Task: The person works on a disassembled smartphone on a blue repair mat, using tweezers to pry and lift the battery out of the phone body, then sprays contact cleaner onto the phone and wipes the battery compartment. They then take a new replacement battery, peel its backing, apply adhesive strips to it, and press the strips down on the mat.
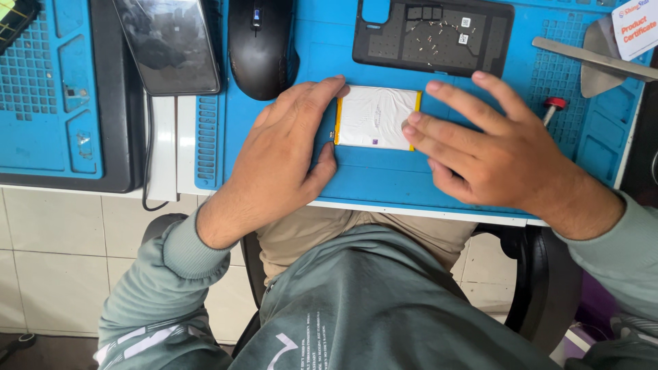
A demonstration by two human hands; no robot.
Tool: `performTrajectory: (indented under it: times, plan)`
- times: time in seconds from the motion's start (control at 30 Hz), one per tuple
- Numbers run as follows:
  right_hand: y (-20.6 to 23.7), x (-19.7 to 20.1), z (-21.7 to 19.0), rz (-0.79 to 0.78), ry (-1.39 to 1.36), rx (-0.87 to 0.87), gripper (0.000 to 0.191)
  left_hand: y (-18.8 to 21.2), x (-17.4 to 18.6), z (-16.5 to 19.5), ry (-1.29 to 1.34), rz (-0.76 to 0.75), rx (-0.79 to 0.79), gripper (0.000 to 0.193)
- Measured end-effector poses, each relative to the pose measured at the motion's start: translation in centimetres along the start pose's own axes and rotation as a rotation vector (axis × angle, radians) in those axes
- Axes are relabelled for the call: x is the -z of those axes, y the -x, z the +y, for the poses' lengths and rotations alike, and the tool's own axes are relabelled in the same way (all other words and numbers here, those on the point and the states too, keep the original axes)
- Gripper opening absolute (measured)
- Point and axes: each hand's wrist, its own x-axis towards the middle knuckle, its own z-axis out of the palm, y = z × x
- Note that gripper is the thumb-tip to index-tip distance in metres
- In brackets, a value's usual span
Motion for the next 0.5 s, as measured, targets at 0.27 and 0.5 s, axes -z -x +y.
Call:
performTrajectory:
  times: [0.27,0.5]
  plan:
    - [-1.1,-0.3,0.4,0.002,-0.044,-0.092,0.048,0.0,-0.1,0.0,-0.013,0.011,-0.014,0.074]
    - [-2.9,-0.3,0.7,-0.013,-0.153,-0.085,0.048,0.1,-0.2,-0.2,-0.019,0.011,-0.018,0.074]
